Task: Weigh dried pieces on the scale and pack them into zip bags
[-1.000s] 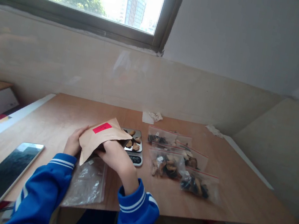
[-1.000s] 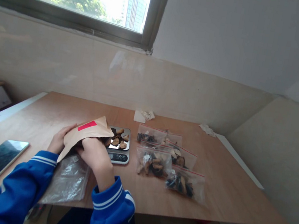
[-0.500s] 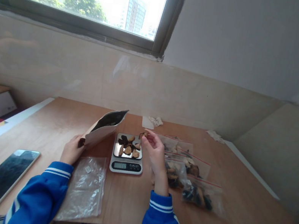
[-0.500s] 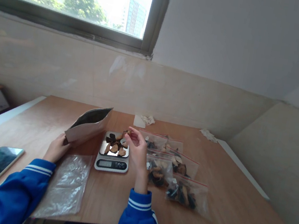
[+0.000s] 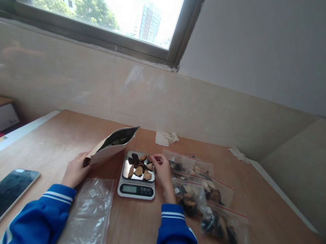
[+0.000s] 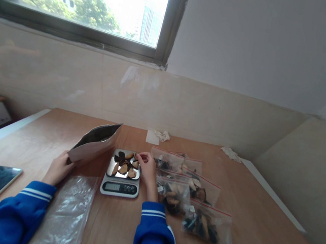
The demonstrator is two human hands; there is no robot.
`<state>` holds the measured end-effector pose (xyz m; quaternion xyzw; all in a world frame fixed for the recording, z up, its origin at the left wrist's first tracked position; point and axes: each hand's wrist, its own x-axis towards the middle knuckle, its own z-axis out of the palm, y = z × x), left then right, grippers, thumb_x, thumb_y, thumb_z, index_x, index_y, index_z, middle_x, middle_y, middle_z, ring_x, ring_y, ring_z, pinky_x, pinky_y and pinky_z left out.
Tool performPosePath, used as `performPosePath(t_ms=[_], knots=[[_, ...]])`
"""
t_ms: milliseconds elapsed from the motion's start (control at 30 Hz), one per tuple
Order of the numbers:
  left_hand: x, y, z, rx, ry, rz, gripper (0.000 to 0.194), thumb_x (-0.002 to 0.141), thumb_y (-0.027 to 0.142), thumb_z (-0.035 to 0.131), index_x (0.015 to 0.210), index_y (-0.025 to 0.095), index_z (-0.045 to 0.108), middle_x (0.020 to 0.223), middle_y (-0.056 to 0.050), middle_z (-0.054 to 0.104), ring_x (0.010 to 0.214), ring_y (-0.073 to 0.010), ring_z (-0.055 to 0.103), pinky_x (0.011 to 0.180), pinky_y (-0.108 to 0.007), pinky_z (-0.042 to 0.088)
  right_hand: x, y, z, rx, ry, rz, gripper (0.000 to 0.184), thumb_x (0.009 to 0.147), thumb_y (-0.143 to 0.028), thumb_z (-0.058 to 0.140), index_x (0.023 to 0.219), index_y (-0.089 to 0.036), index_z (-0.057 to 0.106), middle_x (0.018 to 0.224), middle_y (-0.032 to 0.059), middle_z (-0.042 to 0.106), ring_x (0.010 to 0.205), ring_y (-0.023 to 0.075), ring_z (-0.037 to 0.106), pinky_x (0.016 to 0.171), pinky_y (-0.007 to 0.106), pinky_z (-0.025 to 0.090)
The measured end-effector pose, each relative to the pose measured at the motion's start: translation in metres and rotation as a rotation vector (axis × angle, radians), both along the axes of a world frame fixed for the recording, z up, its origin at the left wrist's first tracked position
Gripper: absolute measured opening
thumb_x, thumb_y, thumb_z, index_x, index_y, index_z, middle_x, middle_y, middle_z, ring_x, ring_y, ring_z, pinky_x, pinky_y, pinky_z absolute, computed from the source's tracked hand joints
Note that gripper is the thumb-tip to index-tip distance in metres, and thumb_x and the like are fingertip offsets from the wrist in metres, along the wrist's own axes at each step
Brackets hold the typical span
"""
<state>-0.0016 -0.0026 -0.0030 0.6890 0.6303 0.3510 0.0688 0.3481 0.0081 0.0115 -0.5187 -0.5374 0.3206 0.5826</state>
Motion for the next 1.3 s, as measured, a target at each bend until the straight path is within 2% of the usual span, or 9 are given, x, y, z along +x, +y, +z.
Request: performPosePath(t_ms=[133, 233, 367, 467, 633, 767, 1100, 1200, 1300], knots=[[-0.001, 0.000, 0.000, -0.007, 0.001, -0.009, 0.044, 0.073, 0.025, 0.049, 0.114, 0.017, 0.061, 0.115, -0.011, 0.064, 0.100, -0.0281, 0.064, 0.089, -0.040, 0.049, 0.001, 0.000, -0.002, -0.020, -0.005, 0.029, 0.042, 0.071, -0.055, 0.066, 0.081, -0.014, 0.068, 0.081, 0.0099, 0.071, 0.075, 0.0213, 0.065, 0.073, 0.033, 0.049], [-0.001, 0.000, 0.000, -0.003, -0.001, -0.003, 0.045, 0.073, 0.025, 0.049, 0.115, 0.018, 0.060, 0.117, -0.011, 0.063, 0.105, -0.0291, 0.062, 0.093, -0.040, 0.048, 0.001, -0.001, -0.001, -0.021, 0.024, 0.051, 0.043, 0.076, -0.057, 0.059, 0.081, -0.015, 0.069, 0.084, 0.0105, 0.072, 0.080, 0.0229, 0.066, 0.075, 0.034, 0.050], [-0.001, -0.001, 0.000, -0.024, 0.001, -0.003, 0.044, 0.073, 0.027, 0.048, 0.114, 0.017, 0.061, 0.117, -0.012, 0.063, 0.105, -0.0297, 0.062, 0.093, -0.041, 0.047, 0.003, -0.002, 0.002, -0.018, 0.093, -0.025, 0.050, 0.083, -0.061, 0.045, 0.080, -0.017, 0.069, 0.087, 0.0109, 0.072, 0.086, 0.0239, 0.067, 0.082, 0.035, 0.050], [0.000, -0.002, 0.002, -0.026, 0.008, 0.000, 0.044, 0.074, 0.029, 0.048, 0.114, 0.017, 0.061, 0.117, -0.012, 0.063, 0.104, -0.0295, 0.062, 0.092, -0.041, 0.048, 0.003, -0.004, 0.003, -0.024, 0.061, -0.073, 0.057, 0.086, -0.063, 0.037, 0.076, -0.019, 0.070, 0.084, 0.0111, 0.073, 0.084, 0.0241, 0.067, 0.084, 0.036, 0.049], [0.002, -0.004, 0.004, -0.026, 0.008, 0.012, 0.044, 0.073, 0.029, 0.049, 0.114, 0.016, 0.061, 0.115, -0.012, 0.064, 0.100, -0.0287, 0.064, 0.090, -0.040, 0.049, 0.002, -0.008, 0.002, 0.010, -0.022, -0.009, 0.059, 0.090, -0.061, 0.032, 0.081, -0.018, 0.071, 0.088, 0.0099, 0.073, 0.089, 0.0236, 0.066, 0.087, 0.036, 0.047], [0.002, -0.003, 0.005, -0.022, 0.015, 0.014, 0.044, 0.073, 0.028, 0.049, 0.114, 0.015, 0.061, 0.116, -0.012, 0.064, 0.101, -0.0295, 0.063, 0.091, -0.040, 0.049, 0.001, -0.011, 0.004, 0.070, -0.067, -0.070, 0.056, 0.092, -0.057, 0.031, 0.082, -0.017, 0.070, 0.090, 0.0099, 0.072, 0.090, 0.0223, 0.065, 0.089, 0.034, 0.044], [0.003, -0.003, 0.008, -0.033, 0.012, 0.005, 0.042, 0.070, 0.028, 0.052, 0.109, 0.017, 0.063, 0.114, -0.011, 0.065, 0.097, -0.0290, 0.065, 0.088, -0.040, 0.050, 0.001, -0.016, 0.006, 0.096, -0.121, -0.199, 0.056, 0.093, -0.053, 0.027, 0.078, -0.017, 0.066, 0.080, 0.0091, 0.069, 0.080, 0.0204, 0.062, 0.082, 0.032, 0.044], [0.002, -0.003, 0.008, -0.026, -0.021, -0.013, 0.046, 0.069, 0.028, 0.052, 0.113, 0.017, 0.062, 0.116, -0.011, 0.064, 0.103, -0.0291, 0.063, 0.092, -0.040, 0.048, 0.000, -0.021, 0.014, 0.118, -0.131, -0.237, 0.053, 0.094, -0.049, 0.027, 0.077, -0.018, 0.065, 0.080, 0.0087, 0.068, 0.080, 0.0201, 0.060, 0.082, 0.033, 0.043], [0.003, -0.003, 0.007, -0.023, -0.065, -0.038, 0.052, 0.069, 0.026, 0.051, 0.120, 0.018, 0.058, 0.121, -0.010, 0.062, 0.109, -0.0272, 0.060, 0.095, -0.038, 0.047, -0.010, -0.038, 0.036, 0.218, -0.153, -0.251, 0.044, 0.095, -0.042, 0.030, 0.077, -0.019, 0.063, 0.082, 0.0066, 0.064, 0.082, 0.0193, 0.059, 0.081, 0.032, 0.043]])
